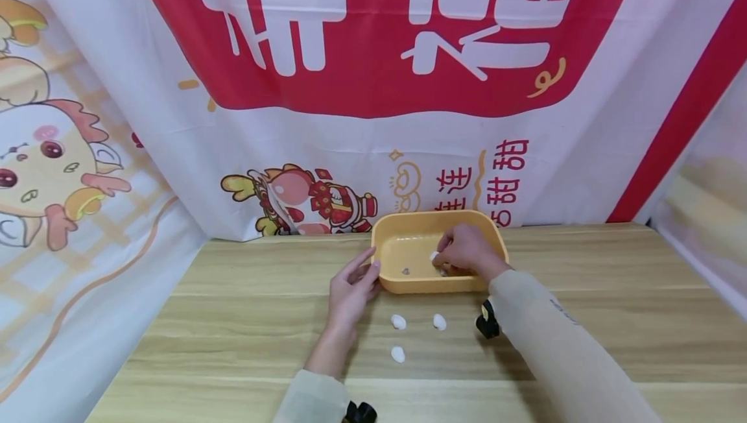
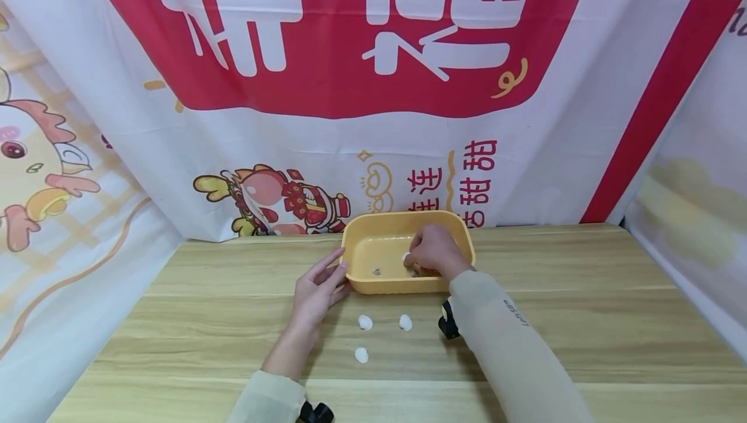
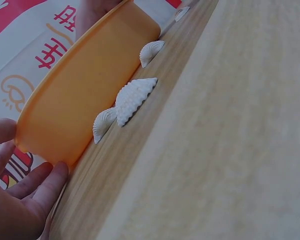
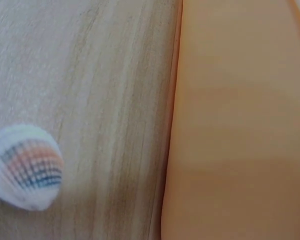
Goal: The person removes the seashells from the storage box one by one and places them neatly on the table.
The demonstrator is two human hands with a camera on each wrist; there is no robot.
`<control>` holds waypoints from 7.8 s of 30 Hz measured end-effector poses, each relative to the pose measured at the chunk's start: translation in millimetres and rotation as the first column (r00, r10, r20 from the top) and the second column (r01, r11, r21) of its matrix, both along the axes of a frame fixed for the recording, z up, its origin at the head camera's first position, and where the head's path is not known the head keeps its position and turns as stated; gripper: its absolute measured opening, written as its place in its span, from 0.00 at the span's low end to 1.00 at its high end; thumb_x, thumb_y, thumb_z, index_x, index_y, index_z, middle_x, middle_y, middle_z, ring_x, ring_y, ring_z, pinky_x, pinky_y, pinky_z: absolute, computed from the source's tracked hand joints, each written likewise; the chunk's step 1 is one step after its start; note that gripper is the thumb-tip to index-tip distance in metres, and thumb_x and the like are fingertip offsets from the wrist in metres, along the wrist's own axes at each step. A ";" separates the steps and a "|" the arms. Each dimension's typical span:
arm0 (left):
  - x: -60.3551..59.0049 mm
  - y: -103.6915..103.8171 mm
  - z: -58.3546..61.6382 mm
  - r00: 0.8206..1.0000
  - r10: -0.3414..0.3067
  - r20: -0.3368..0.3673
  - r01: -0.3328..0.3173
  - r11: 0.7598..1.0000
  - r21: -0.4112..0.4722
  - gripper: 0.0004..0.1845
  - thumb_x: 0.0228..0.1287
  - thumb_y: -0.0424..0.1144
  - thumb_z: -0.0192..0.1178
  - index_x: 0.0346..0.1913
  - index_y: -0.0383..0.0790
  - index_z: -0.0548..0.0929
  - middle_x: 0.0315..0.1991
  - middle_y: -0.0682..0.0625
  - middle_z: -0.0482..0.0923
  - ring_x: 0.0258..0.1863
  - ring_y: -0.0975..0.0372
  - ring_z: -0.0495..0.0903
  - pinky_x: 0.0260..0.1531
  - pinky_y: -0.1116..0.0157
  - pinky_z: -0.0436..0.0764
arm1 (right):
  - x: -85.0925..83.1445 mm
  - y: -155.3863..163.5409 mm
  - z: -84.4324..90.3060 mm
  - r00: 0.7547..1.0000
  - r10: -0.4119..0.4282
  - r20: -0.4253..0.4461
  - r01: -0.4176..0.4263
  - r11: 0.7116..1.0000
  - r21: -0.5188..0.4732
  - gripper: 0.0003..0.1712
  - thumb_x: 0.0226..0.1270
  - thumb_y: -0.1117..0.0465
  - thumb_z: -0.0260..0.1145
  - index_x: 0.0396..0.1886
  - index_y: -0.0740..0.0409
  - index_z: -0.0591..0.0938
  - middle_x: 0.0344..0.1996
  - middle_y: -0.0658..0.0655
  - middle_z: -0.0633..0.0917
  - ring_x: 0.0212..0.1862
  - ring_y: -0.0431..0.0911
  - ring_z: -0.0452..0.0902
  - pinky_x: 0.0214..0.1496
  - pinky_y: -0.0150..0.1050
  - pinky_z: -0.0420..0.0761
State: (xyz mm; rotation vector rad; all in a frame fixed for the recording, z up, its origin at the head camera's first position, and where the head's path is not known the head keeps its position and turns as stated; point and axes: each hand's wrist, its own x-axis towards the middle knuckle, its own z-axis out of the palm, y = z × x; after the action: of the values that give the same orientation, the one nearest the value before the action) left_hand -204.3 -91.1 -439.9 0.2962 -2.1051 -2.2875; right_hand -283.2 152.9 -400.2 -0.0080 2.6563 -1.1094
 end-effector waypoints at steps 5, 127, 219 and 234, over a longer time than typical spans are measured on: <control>0.5 0.1 0.1 1.000 -0.004 -0.001 0.004 1.000 -0.006 0.22 0.77 0.44 0.68 0.70 0.51 0.84 0.64 0.37 0.84 0.58 0.53 0.87 0.62 0.54 0.90 | -0.1 -0.4 -0.9 1.000 -0.001 0.004 0.001 1.000 -0.008 0.09 0.64 0.61 0.80 0.38 0.59 0.87 0.25 0.54 0.84 0.25 0.45 0.77 0.25 0.33 0.77; -4.3 -2.5 -1.4 0.999 -0.014 0.035 0.014 1.000 -0.018 0.20 0.77 0.44 0.68 0.68 0.58 0.85 0.62 0.41 0.84 0.56 0.55 0.87 0.60 0.58 0.91 | 109.6 8.3 13.7 0.999 -0.051 0.007 0.048 0.895 -0.443 0.17 0.62 0.57 0.83 0.41 0.62 0.86 0.29 0.53 0.87 0.27 0.44 0.79 0.25 0.33 0.82; -5.1 -1.0 -2.3 0.999 -0.009 0.047 0.010 1.000 -0.013 0.20 0.78 0.46 0.67 0.69 0.61 0.85 0.63 0.42 0.83 0.58 0.56 0.86 0.61 0.58 0.91 | 153.1 6.4 -26.3 0.996 0.079 0.052 -0.066 0.973 -0.223 0.16 0.56 0.54 0.86 0.31 0.55 0.87 0.18 0.49 0.83 0.17 0.41 0.76 0.18 0.32 0.76; -5.7 -1.0 -3.4 1.000 -0.003 0.028 0.004 1.000 -0.008 0.20 0.78 0.45 0.67 0.69 0.56 0.85 0.61 0.41 0.84 0.56 0.56 0.86 0.60 0.57 0.91 | 152.8 6.8 -27.7 0.996 0.083 0.036 -0.073 0.972 -0.222 0.16 0.56 0.53 0.86 0.30 0.55 0.86 0.17 0.49 0.82 0.16 0.41 0.76 0.17 0.33 0.76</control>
State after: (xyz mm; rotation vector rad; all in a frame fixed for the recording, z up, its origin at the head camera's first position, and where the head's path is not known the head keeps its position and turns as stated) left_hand -210.0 -92.1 -443.2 0.3268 -2.1296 -2.2892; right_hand -130.4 159.7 -428.0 -0.1268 2.4579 -1.3546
